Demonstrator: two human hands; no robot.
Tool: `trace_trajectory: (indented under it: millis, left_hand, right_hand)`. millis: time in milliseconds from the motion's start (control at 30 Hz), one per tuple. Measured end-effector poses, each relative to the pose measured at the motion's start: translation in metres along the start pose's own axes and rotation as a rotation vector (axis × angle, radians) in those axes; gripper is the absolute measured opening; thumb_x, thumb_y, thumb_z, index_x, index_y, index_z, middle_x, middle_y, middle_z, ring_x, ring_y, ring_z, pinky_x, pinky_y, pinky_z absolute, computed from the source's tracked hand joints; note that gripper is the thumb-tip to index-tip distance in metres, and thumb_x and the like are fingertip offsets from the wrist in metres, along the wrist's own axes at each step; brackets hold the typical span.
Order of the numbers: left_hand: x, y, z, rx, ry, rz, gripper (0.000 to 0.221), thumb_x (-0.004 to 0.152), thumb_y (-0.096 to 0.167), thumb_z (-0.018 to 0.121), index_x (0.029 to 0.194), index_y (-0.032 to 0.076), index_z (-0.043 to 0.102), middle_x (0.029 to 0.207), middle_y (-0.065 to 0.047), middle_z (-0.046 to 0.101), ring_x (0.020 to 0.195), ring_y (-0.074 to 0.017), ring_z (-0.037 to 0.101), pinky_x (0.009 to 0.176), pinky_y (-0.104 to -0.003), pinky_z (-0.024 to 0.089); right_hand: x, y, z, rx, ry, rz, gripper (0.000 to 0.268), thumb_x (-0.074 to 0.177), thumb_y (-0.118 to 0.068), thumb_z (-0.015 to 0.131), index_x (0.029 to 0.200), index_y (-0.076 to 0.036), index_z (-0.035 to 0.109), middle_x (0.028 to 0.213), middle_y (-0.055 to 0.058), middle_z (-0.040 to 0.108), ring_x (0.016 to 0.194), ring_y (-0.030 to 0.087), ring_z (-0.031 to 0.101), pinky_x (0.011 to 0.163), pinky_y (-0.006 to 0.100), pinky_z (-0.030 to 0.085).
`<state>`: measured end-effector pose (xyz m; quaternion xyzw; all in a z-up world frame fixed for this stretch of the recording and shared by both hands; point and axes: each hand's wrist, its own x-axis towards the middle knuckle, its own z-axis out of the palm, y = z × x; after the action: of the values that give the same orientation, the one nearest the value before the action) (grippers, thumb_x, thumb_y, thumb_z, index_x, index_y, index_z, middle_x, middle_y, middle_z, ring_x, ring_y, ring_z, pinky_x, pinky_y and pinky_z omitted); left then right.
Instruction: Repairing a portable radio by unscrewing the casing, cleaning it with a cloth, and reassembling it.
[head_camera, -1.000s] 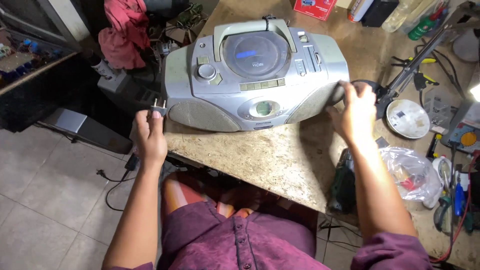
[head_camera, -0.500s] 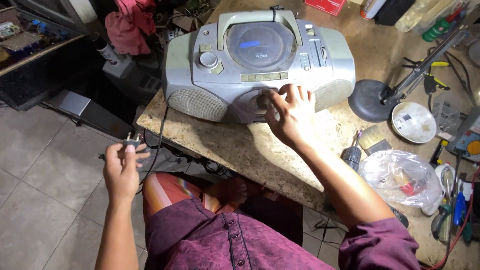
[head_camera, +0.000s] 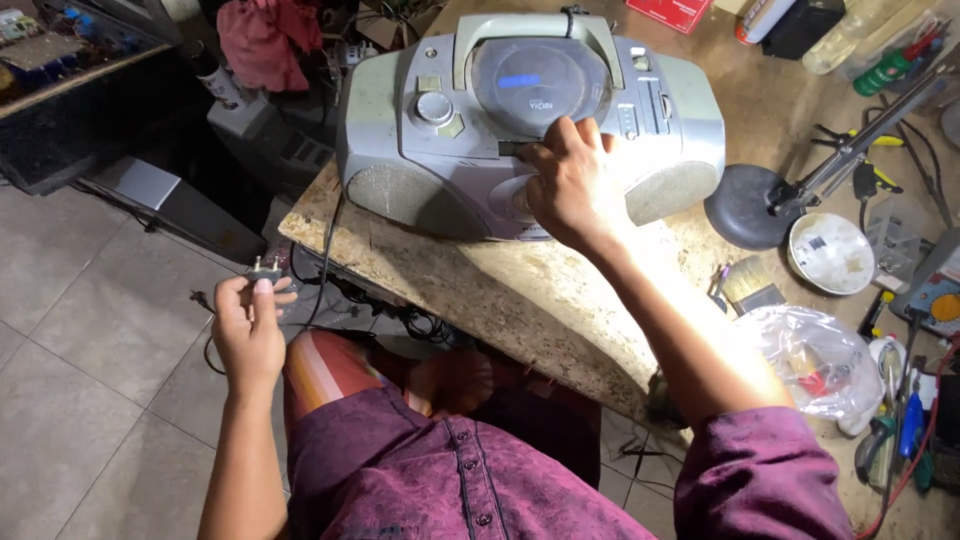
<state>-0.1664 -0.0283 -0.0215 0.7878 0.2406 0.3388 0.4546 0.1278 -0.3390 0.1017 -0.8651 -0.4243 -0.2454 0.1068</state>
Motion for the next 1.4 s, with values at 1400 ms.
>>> trace_trajectory:
  millis: [1400]
  left_hand:
    - [-0.005,0.031,0.039,-0.024,-0.224,0.022,0.019,0.112,0.018,0.050,0.115,-0.001,0.053,0.105,-0.019,0.077,0.089,-0.0296,0.077,0.083,-0.045,0.058]
  right_hand:
    - [-0.012,-0.013,-0.018,-0.204,-0.104,0.029,0.046,0.094,-0.051,0.068,0.131,-0.024,0.073,0.135,0.012,0.063,0.147,0.035,0.040,0.113,0.076,0.013]
